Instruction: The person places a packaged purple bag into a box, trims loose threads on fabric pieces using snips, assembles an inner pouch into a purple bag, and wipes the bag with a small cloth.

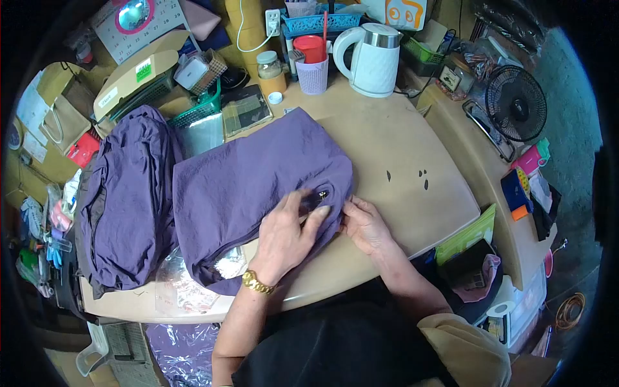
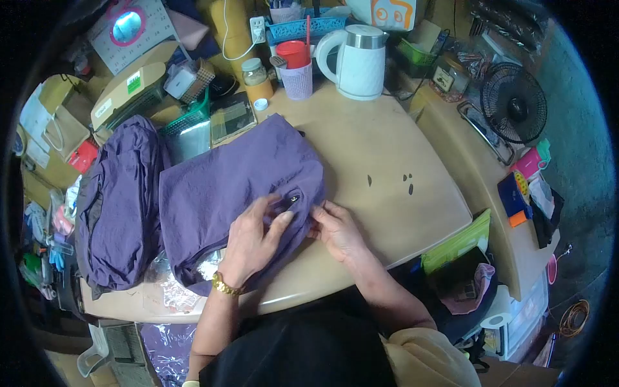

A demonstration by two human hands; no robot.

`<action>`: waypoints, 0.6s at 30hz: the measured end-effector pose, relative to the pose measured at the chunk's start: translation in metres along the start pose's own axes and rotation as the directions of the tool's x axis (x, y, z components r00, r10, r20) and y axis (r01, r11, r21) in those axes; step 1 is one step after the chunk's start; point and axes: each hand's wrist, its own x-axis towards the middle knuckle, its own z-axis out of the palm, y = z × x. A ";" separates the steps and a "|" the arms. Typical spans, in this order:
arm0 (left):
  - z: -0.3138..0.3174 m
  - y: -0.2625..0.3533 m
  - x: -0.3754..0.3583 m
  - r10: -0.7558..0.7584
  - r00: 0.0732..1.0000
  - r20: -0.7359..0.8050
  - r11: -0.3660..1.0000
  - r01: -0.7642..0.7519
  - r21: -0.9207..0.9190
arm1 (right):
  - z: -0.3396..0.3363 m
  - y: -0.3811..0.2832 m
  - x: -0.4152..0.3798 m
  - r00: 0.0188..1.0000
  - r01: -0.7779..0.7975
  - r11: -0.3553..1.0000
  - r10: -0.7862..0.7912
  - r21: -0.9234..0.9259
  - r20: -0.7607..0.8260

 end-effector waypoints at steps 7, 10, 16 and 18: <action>0.022 -0.014 0.023 0.167 0.974 -0.154 0.985 -0.157 0.075 | 0.004 0.013 0.003 0.988 0.147 0.989 -0.147 0.009 -0.039; 0.020 -0.019 0.023 -0.021 0.976 -0.215 1.000 0.019 -0.011 | -0.002 0.015 0.001 0.991 0.130 0.990 -0.127 0.051 -0.051; 0.014 0.001 0.013 0.219 0.965 -0.142 0.974 -0.208 0.090 | -0.007 0.021 0.007 0.985 0.171 0.984 -0.171 -0.055 0.014; 0.017 0.003 0.009 0.193 0.977 -0.090 0.978 -0.183 0.101 | -0.003 0.018 0.006 0.982 0.187 0.979 -0.187 -0.079 0.013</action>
